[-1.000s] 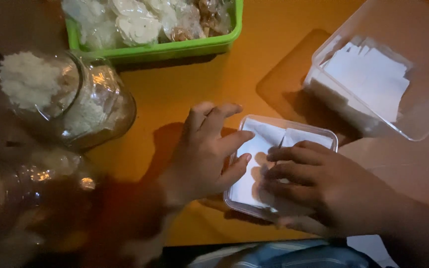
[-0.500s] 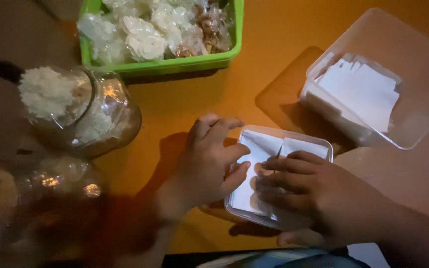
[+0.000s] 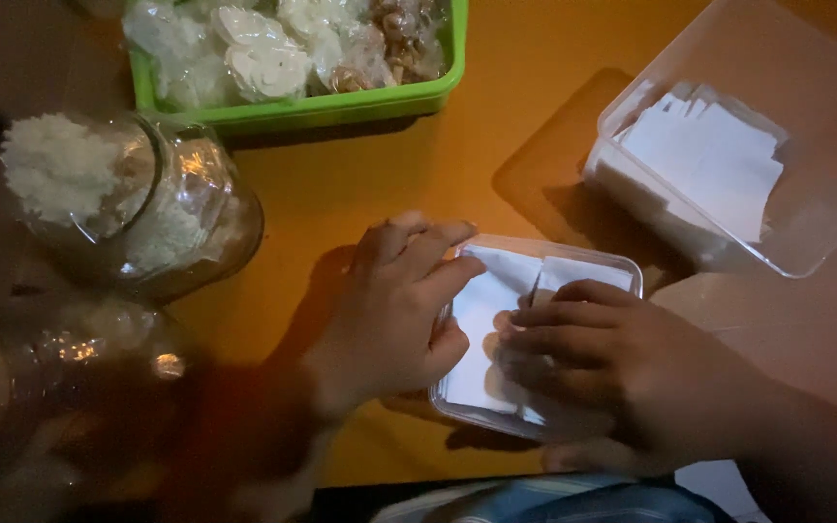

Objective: Folding white tissues and stacking them neatly into a clear plastic container

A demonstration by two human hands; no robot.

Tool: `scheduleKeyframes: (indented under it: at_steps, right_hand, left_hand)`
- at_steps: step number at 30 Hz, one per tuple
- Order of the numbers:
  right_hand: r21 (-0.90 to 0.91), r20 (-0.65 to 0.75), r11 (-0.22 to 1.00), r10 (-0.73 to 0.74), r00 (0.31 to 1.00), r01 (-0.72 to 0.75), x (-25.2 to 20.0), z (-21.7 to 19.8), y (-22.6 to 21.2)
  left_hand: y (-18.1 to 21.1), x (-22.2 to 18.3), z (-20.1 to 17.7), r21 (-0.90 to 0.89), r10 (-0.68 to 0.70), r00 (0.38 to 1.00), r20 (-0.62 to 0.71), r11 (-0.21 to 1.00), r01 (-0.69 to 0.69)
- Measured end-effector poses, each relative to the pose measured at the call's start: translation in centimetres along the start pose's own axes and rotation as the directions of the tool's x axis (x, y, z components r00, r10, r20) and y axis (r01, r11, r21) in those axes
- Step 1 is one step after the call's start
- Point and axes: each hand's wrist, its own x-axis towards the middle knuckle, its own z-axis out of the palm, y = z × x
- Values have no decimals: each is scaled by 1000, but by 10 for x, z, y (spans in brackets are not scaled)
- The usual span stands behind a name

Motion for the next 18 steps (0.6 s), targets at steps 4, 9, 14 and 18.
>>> scheduleKeyframes:
  at_steps: [4, 9, 14, 18]
  right_hand:
    - [13, 32, 1000, 16, 999, -16, 4, -3, -1]
    - [22, 35, 999, -27, 999, 27, 11, -7, -1]
    - [-1, 31, 1000, -4, 999, 4, 1, -2, 2]
    - [6, 43, 1000, 2, 999, -2, 0, -3, 2]
  left_hand:
    - [0, -1, -1, 7, -23, 1000, -2, 1000, 23]
    - [1, -1, 0, 34, -36, 999, 1, 999, 35]
    - [1, 2, -4, 24, -24, 999, 34, 999, 24]
    - [0, 1, -3, -7, -16, 1000, 22, 1000, 16]
